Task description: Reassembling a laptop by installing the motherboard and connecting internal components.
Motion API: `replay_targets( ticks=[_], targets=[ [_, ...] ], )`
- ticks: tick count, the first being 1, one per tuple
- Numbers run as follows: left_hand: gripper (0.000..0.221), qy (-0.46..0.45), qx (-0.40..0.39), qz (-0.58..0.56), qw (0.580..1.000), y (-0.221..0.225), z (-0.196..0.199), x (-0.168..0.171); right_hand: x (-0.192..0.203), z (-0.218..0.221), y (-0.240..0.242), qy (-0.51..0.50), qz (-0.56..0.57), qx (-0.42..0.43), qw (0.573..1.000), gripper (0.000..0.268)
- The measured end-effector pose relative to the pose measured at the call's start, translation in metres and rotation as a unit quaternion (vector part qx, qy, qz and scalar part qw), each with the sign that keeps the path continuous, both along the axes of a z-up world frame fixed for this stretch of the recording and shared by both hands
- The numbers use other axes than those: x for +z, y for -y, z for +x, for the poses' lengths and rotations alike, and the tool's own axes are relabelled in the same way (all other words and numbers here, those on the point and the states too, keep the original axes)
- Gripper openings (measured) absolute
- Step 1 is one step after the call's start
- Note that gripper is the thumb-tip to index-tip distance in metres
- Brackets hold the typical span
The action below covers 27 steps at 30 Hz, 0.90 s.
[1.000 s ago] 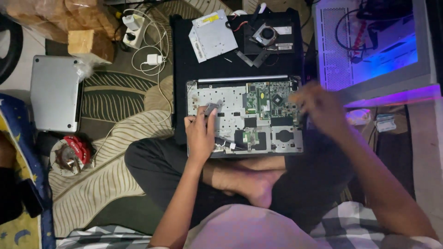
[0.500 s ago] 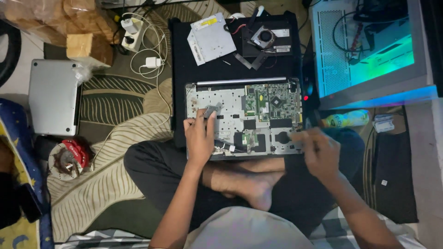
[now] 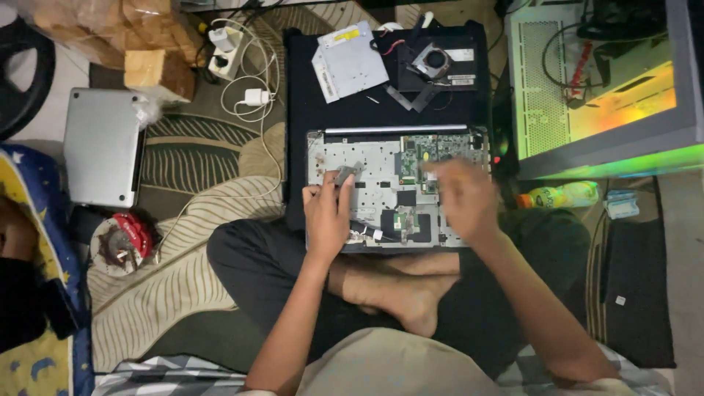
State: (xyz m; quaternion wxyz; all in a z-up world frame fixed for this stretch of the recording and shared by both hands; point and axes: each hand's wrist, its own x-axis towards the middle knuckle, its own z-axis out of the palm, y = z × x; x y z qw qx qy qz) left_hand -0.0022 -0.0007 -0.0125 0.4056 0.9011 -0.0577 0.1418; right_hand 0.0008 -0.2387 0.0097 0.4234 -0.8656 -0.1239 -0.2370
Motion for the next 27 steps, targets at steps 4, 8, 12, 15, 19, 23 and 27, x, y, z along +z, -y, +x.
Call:
replay_targets(
  ticks=[4,8,12,15,19,23,27],
  targets=[
    [0.011,-0.005,0.006,0.005,1.000,0.002,0.000,0.010,-0.013,0.033,0.002,-0.050,-0.042,0.061,0.996,0.007],
    [0.012,-0.002,0.008,0.008,1.000,0.002,0.001,0.010,0.006,0.051,-0.004,-0.032,-0.118,0.039,0.992,0.014],
    [0.014,-0.006,0.001,0.003,1.000,0.001,0.001,0.012,0.055,0.045,-0.024,-0.181,-0.121,0.099,0.971,0.020],
    [0.015,-0.005,0.006,0.008,1.000,0.001,0.001,0.015,0.008,0.074,-0.004,-0.031,-0.154,0.006,0.988,0.006],
    [0.017,-0.017,0.003,0.004,1.000,0.000,0.001,0.018,-0.011,0.080,0.005,-0.031,-0.108,-0.033,0.993,0.022],
    [0.015,-0.026,-0.002,0.003,1.000,0.000,0.001,0.018,-0.007,0.060,0.016,-0.015,-0.374,0.071,0.925,0.026],
    [0.014,-0.028,0.002,0.007,1.000,0.000,0.001,0.017,0.008,0.048,0.018,-0.037,-0.509,0.079,0.856,0.057]
  ],
)
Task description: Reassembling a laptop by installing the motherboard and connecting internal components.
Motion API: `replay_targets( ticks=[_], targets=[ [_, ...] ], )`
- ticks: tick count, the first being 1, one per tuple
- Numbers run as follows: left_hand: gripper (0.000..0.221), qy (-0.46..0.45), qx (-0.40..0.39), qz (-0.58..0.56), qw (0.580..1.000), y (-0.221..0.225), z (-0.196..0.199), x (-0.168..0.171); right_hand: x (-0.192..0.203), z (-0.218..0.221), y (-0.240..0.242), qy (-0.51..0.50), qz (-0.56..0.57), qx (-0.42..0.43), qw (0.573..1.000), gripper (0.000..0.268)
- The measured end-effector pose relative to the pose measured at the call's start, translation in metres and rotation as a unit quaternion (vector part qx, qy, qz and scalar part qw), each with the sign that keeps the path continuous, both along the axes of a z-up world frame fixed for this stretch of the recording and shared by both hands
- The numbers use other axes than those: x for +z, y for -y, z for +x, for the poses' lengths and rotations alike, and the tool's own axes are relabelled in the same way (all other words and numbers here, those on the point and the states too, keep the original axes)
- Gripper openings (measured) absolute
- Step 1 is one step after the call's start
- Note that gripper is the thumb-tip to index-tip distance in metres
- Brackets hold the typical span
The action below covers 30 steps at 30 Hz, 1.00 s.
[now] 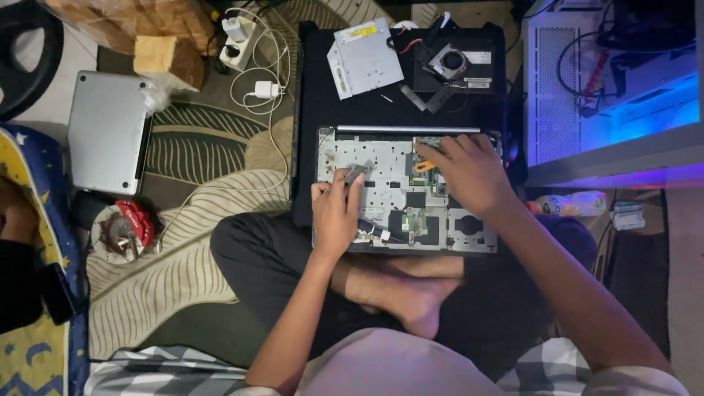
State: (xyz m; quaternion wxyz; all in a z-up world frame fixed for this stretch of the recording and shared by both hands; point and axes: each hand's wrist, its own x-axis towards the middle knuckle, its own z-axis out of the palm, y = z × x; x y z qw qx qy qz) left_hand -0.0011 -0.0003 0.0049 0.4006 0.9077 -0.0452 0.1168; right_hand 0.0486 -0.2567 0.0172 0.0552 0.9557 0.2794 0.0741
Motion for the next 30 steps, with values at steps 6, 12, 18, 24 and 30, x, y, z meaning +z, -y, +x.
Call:
replay_targets(
  ticks=[6,12,18,24,30],
  targets=[
    [0.014,-0.001,0.000,-0.005,1.000,0.002,0.001,0.006,-0.006,-0.004,-0.002,0.022,-0.075,-0.019,0.997,0.056],
    [0.016,-0.010,-0.026,-0.049,0.998,0.000,0.000,-0.002,0.011,0.002,-0.013,0.039,0.003,-0.036,0.999,0.026],
    [0.013,0.028,-0.019,-0.021,0.999,-0.001,-0.002,-0.005,0.008,0.017,-0.039,-0.051,0.353,-0.088,0.930,0.027],
    [0.020,0.011,0.026,-0.049,0.998,-0.005,-0.003,-0.009,-0.010,0.023,-0.110,-0.067,0.432,-0.050,0.898,0.019],
    [0.020,0.047,0.081,-0.086,0.992,-0.016,-0.003,-0.031,-0.003,0.044,-0.126,-0.004,0.414,-0.017,0.910,0.027]
  ],
)
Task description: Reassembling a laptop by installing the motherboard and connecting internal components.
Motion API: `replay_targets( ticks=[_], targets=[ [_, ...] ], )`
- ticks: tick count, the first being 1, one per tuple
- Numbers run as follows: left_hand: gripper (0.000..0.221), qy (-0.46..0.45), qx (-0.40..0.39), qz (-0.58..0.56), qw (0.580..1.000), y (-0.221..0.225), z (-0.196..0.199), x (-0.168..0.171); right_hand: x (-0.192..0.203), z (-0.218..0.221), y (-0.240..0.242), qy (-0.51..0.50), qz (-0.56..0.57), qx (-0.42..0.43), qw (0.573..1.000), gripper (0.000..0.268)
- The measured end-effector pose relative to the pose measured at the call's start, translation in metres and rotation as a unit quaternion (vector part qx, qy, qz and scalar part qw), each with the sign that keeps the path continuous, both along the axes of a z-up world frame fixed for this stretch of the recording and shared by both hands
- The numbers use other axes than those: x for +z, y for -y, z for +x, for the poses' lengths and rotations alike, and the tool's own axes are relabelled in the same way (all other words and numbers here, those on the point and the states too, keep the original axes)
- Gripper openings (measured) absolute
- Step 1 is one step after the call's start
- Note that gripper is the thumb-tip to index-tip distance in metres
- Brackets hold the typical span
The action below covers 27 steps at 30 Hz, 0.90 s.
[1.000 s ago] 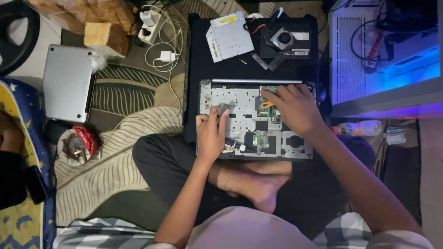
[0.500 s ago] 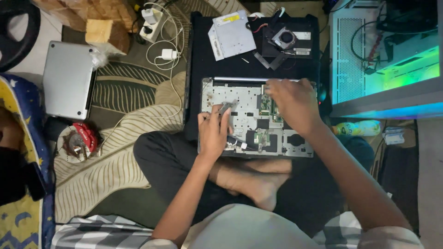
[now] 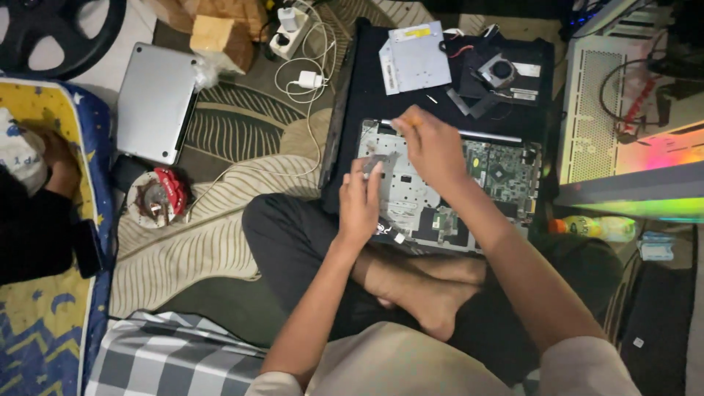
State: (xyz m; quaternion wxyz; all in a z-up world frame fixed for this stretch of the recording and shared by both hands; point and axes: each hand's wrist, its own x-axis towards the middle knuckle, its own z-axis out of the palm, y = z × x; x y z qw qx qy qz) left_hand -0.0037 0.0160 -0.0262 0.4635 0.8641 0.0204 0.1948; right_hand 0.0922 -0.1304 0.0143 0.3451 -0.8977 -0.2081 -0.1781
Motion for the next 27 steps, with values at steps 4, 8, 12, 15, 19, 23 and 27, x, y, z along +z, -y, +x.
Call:
replay_targets(
  ticks=[4,8,12,15,19,23,27],
  targets=[
    [0.028,-0.005,0.081,-0.108,0.991,-0.020,-0.009,0.036,0.028,-0.028,-0.013,-0.092,0.004,0.129,0.987,0.019],
    [0.029,-0.037,0.175,-0.312,0.933,-0.054,-0.030,0.051,0.021,-0.012,-0.008,-0.136,-0.062,0.102,0.983,0.021],
    [0.037,-0.090,0.187,-0.521,0.828,-0.088,-0.069,0.029,0.010,-0.056,-0.032,-0.101,-0.187,0.181,0.960,0.010],
    [0.038,-0.122,0.166,-0.640,0.741,-0.106,-0.092,0.024,0.060,-0.077,-0.036,-0.311,-0.083,0.315,0.893,0.031],
    [0.041,-0.151,0.199,-0.654,0.714,-0.106,-0.106,0.033,0.007,-0.047,0.000,-0.114,-0.080,0.165,0.977,0.015],
    [0.041,-0.184,0.210,-0.634,0.721,-0.101,-0.113,0.032,0.032,-0.106,0.000,-0.119,-0.170,0.200,0.958,0.017],
    [0.040,-0.197,0.167,-0.627,0.735,-0.095,-0.115,0.022,0.007,-0.090,0.059,-0.119,-0.098,0.096,0.983,0.014]
  ],
)
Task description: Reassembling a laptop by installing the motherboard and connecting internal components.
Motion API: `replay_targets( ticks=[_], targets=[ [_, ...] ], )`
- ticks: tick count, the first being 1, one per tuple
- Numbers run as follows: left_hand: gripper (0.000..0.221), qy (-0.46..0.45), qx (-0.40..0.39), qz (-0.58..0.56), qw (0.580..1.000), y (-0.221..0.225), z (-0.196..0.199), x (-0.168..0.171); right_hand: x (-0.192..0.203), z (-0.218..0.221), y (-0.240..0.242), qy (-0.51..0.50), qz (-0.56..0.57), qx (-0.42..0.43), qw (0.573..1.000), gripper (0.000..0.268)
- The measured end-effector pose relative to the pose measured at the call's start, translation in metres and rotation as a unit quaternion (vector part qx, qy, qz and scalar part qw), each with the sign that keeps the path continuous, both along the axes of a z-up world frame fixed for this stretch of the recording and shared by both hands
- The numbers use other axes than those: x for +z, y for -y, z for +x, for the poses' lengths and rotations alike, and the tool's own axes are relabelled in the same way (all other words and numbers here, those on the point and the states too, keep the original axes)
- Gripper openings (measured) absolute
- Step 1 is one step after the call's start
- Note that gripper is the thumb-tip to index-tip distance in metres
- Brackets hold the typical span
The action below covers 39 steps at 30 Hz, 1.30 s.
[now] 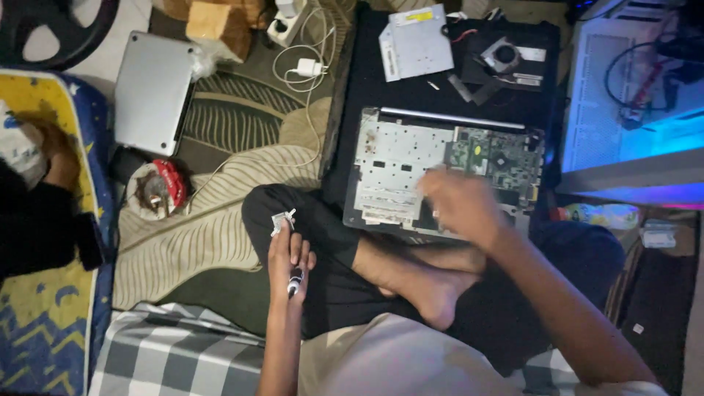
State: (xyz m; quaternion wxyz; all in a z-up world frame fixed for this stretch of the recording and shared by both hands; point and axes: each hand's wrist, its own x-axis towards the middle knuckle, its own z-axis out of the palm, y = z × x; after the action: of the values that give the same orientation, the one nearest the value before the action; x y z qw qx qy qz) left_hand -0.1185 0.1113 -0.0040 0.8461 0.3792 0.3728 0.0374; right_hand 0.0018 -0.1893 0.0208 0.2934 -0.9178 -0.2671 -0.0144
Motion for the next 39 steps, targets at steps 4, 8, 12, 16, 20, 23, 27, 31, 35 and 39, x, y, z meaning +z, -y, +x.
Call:
replay_targets(
  ticks=[4,8,12,16,20,23,27,31,35,39],
  targets=[
    [0.041,-0.008,-0.017,-0.016,1.000,0.024,0.010,0.021,-0.006,-0.037,0.034,0.035,-0.035,-0.160,0.986,0.019],
    [0.042,0.004,-0.029,-0.025,0.999,0.042,0.019,0.027,0.007,-0.065,0.067,-0.001,0.107,-0.068,0.992,0.016],
    [0.039,0.012,-0.041,0.001,0.999,0.053,0.021,0.025,-0.024,-0.080,0.139,0.065,-0.046,-0.211,0.974,0.003],
    [0.037,0.046,-0.039,0.021,0.998,0.074,0.041,0.021,-0.017,-0.119,0.105,-0.047,0.048,-0.189,0.980,0.005],
    [0.021,0.100,0.000,0.137,0.985,0.100,0.065,0.029,-0.016,-0.125,0.133,0.004,0.072,-0.287,0.955,0.009],
    [0.021,0.135,-0.001,0.259,0.956,0.116,0.091,0.012,-0.015,-0.140,0.125,-0.030,0.149,-0.316,0.936,0.015],
    [0.021,0.192,-0.035,0.418,0.887,0.139,0.123,0.013,-0.016,-0.158,0.125,-0.097,0.238,-0.345,0.903,0.023],
    [0.019,0.232,-0.049,0.454,0.859,0.147,0.140,0.015,0.000,-0.170,0.107,-0.178,0.223,-0.439,0.852,0.040],
    [0.020,0.219,-0.074,0.508,0.830,0.147,0.148,0.003,-0.015,-0.178,0.106,-0.213,0.277,-0.445,0.824,0.044],
    [0.020,0.224,-0.129,0.528,0.809,0.147,0.144,0.008,-0.002,-0.168,0.096,-0.199,0.295,-0.419,0.835,0.051]
  ],
)
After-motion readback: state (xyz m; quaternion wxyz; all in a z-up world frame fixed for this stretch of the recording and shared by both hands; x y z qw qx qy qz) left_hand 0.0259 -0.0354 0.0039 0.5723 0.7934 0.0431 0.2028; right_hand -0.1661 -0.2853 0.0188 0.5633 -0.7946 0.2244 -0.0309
